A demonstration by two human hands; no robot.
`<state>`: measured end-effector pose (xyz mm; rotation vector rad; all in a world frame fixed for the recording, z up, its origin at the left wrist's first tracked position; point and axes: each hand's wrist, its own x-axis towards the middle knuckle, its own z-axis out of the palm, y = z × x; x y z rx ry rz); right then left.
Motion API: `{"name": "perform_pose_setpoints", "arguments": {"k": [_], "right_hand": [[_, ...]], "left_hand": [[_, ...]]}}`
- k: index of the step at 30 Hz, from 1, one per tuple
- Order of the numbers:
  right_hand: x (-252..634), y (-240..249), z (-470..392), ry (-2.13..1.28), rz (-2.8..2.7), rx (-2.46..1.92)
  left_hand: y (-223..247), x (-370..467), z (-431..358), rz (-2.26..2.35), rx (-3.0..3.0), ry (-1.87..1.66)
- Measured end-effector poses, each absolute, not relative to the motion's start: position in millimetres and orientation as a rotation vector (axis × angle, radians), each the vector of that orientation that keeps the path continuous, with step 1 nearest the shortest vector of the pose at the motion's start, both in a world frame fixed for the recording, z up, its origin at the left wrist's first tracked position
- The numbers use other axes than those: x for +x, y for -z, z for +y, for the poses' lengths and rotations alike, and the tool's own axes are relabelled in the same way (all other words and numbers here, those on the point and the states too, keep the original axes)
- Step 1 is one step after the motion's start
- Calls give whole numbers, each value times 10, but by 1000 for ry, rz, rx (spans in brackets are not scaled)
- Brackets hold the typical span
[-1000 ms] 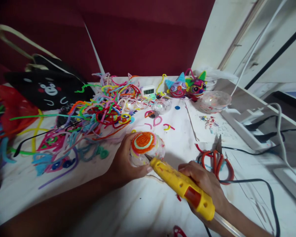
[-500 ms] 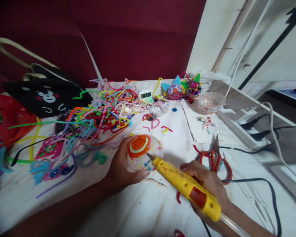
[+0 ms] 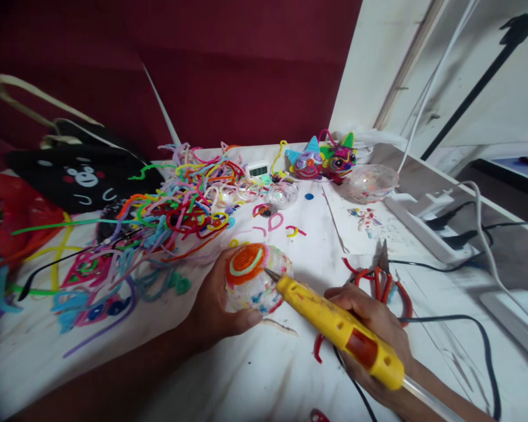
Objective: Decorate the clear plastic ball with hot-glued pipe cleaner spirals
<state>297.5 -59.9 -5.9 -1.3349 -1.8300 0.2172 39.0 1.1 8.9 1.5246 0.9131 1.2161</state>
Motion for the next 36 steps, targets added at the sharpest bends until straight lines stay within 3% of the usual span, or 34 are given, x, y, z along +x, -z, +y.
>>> {"name": "perform_pose_setpoints", "arguments": {"k": [15,24,36], "right_hand": [[2949,-45,-591,-282,-1857,-1392],[2920,-123,-561,-259,-1953,-1210],[2972,24,-608,-293,-1833,-1332]], "left_hand": [[-106,392,7,906,1477,-1211],[-108,399,-1,904,1452,-1198],[-103,396,-4,933,1482,-1202]]}}
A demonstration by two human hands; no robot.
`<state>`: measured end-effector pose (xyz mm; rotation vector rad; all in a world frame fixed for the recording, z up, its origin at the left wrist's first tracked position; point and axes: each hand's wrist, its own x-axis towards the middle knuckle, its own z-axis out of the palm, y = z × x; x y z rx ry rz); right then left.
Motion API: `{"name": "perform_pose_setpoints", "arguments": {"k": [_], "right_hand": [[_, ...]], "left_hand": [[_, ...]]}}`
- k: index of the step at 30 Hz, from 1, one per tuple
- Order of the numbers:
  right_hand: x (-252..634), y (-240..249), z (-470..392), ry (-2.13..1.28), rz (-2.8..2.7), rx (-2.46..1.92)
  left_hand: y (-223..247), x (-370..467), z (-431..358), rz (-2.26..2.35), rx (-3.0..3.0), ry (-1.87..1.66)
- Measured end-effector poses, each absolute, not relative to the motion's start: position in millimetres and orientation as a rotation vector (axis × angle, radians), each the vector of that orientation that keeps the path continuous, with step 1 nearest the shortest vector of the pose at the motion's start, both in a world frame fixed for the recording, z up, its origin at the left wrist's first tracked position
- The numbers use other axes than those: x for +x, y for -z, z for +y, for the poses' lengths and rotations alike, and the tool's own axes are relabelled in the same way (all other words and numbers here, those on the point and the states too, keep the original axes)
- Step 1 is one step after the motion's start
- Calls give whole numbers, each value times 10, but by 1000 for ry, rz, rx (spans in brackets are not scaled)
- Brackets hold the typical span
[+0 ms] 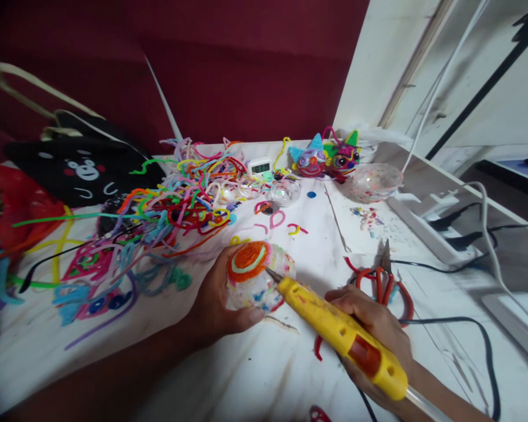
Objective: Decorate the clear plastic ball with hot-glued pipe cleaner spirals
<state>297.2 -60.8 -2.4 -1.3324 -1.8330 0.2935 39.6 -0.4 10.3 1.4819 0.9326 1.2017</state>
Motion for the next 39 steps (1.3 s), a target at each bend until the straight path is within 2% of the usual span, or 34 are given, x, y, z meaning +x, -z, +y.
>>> {"name": "perform_pose_setpoints", "arguments": {"k": [8,19,27,39], "right_hand": [[2831,-173,-542,-391,-1936,-1199],[2871,-33,-531,-525,-2037,-1103],[2865,-56,-534,-449,-2097,-1004],[2941,-83,-537,-376,-2043,-1085]], "left_hand": [[-140,412,-14,1008,1495,-1172],[-113,434,-12,1101,1648,-1219],[-92,445,-22,1128,1794,-1253],[-154,426,-23,1079,1589,-1225]]}}
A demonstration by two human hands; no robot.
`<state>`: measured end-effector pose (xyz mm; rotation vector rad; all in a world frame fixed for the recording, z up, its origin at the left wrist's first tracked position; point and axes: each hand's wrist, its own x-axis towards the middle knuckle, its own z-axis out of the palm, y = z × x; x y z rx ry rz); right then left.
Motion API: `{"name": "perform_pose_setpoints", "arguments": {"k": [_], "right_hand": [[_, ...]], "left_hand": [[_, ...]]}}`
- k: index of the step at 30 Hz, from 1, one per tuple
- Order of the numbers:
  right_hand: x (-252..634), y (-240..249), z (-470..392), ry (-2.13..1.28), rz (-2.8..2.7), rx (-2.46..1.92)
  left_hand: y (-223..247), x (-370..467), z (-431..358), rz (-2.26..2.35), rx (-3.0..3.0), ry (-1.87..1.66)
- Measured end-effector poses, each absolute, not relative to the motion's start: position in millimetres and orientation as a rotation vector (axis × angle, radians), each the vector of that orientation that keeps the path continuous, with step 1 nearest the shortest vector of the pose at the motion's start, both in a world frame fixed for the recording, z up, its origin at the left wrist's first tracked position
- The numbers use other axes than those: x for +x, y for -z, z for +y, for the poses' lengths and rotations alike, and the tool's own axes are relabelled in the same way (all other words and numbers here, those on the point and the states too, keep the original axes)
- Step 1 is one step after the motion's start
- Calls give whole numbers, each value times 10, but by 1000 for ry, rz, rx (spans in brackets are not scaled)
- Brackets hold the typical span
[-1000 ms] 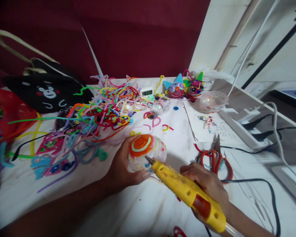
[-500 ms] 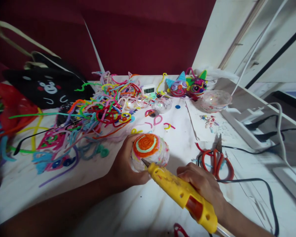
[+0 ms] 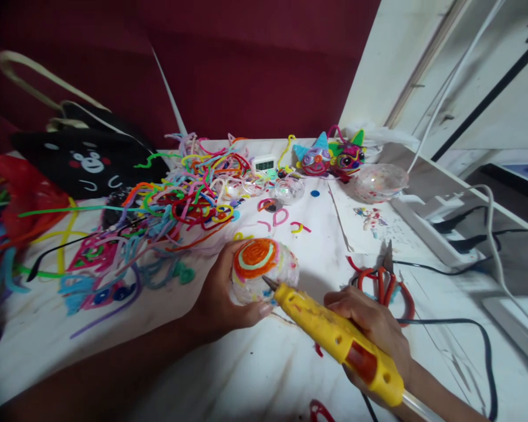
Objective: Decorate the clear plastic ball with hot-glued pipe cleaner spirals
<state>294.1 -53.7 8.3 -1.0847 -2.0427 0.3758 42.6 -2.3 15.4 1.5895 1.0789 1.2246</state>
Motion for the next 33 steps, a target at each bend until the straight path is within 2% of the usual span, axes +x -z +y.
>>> {"name": "perform_pose_setpoints", "arguments": {"k": [5,8,11,13,19,25,27,30,33], "right_hand": [[2963,-50,-554,-372,-1740,-1193],[3016,-90,-435,-676,-1488,-1360],[3095,-130,-259,-1051,-1461,-1515],[3122,-127,-159,-1164,-1530,-1631],[3121,-50,8,-922,-1844,-1673],[3038,-235,-119,-360,-1994,-1747],[2869,-311,-198,-368,-2147,-1594],[2532,-326,-261,-456,-2573,-1137],[2243,-236,-247,-485,-2712,-1061]], "left_hand": [[-149,413,5,1046,1575,-1280],[-134,376,76,1078,1597,-1333],[-101,311,179,1145,1670,-1409],[-67,264,247,1193,1708,-1465],[15,208,350,1268,1783,-1512],[-5,239,346,1328,1791,-1469],[-14,248,339,1341,1784,-1438],[-18,261,329,1350,1783,-1406],[-15,268,319,1332,1800,-1409]]}}
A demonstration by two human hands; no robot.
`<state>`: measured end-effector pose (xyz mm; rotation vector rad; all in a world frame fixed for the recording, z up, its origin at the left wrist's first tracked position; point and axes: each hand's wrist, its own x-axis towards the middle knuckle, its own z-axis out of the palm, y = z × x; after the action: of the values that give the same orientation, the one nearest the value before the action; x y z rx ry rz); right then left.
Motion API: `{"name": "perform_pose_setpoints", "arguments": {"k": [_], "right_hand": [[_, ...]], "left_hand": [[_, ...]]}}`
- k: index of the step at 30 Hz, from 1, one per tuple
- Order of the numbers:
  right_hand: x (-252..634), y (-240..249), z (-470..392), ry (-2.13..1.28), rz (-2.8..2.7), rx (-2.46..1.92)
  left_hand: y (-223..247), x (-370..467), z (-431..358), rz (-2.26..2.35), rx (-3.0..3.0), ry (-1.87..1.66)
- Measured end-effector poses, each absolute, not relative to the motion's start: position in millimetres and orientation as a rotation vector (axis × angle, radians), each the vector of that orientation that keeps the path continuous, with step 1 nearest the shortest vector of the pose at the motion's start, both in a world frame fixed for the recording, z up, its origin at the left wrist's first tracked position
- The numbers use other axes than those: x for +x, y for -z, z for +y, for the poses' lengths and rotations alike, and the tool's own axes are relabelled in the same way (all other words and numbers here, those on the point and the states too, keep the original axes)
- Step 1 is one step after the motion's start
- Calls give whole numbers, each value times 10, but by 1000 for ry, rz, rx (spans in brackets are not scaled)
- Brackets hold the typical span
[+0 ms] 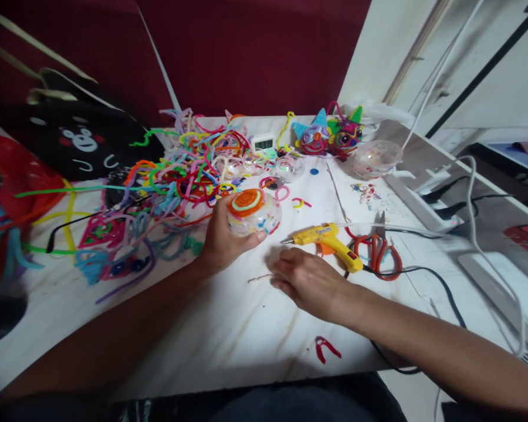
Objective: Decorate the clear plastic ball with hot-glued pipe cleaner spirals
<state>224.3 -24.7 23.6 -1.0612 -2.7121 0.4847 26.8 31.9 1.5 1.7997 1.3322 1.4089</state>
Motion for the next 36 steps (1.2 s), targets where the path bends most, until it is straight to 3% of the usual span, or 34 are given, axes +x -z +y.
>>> {"name": "perform_pose_setpoints", "arguments": {"k": [4,10,15,26,36], "right_hand": [[2093,-186,-206,-476,-2768,-1055],[2326,-491,-222,-636,-2712,-1046],[2573,-611,-93,-852,-2210,-1122],[2413,-481,217,-235,-2245,-777],[2399,-389,285,50,-2457,-640]], "left_hand": [[-12,255,313,1292,1860,-1401],[15,208,330,1267,1898,-1315],[27,185,351,1252,1940,-1251],[73,143,423,1251,2083,-1143],[85,137,420,1247,2105,-1117]]}}
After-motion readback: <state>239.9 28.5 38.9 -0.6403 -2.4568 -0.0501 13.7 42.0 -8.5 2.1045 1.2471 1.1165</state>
